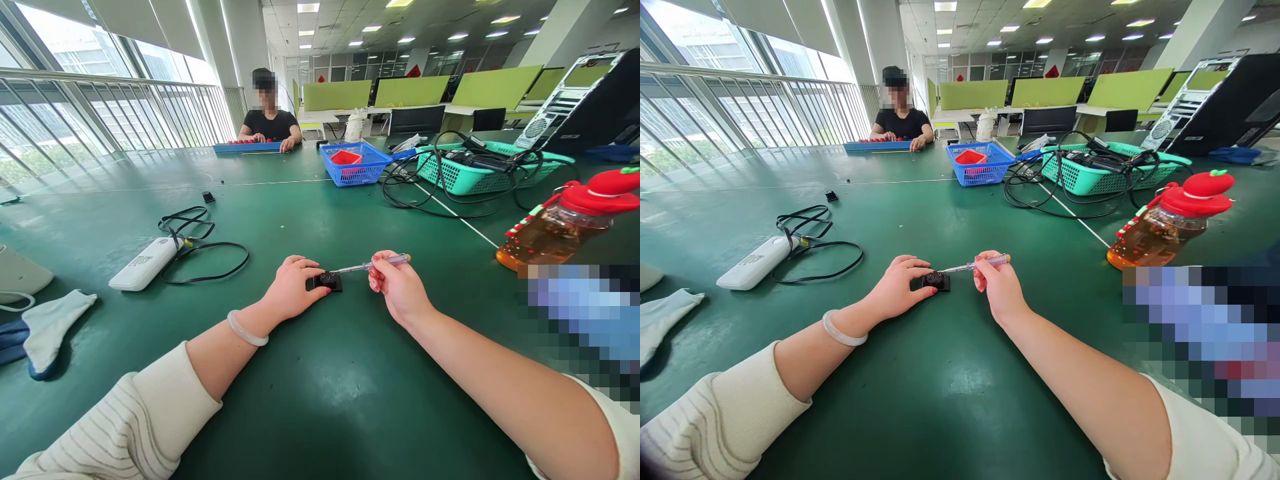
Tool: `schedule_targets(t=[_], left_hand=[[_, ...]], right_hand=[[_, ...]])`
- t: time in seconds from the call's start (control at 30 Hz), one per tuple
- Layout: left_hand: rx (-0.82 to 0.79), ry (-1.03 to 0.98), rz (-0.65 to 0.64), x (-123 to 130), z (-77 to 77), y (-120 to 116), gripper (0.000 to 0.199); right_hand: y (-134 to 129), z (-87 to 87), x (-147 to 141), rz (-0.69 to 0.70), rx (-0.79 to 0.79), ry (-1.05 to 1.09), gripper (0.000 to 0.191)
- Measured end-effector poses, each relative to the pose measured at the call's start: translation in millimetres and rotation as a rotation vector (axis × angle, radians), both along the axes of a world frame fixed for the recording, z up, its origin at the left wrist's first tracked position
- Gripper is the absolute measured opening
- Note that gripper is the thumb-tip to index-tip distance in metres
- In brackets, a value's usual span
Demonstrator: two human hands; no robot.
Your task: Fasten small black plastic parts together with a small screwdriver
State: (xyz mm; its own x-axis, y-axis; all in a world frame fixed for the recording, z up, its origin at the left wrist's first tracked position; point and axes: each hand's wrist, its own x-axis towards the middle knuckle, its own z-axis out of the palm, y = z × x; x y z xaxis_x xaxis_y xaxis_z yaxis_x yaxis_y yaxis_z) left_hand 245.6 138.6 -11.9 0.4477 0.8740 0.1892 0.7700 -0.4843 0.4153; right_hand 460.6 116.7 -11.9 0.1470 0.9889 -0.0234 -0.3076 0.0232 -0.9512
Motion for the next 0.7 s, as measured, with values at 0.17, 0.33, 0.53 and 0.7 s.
schedule_targets(t=[0.17, 0.33, 0.53, 0.7], left_hand=[[-0.008, -0.002, 0.000, 0.6, 0.6, -0.5, 0.037], [0.000, -0.009, -0.002, 0.6, 0.4, -0.5, 0.036], [0.008, -0.019, -0.007, 0.2, 0.6, -0.7, 0.035], [0.003, -0.025, -0.001, 0.5, 1.3, -1.0, 0.034]], right_hand=[[-0.5, 1.0, 3.3, 0.014, 0.149, -0.157, 0.025], [3.3, -2.1, 7.0, 0.020, 0.140, -0.163, 0.032], [4.9, -2.0, 6.7, -0.001, 0.099, -0.115, 0.038], [5.2, -2.4, 5.6, -0.034, 0.127, -0.067, 0.049]])
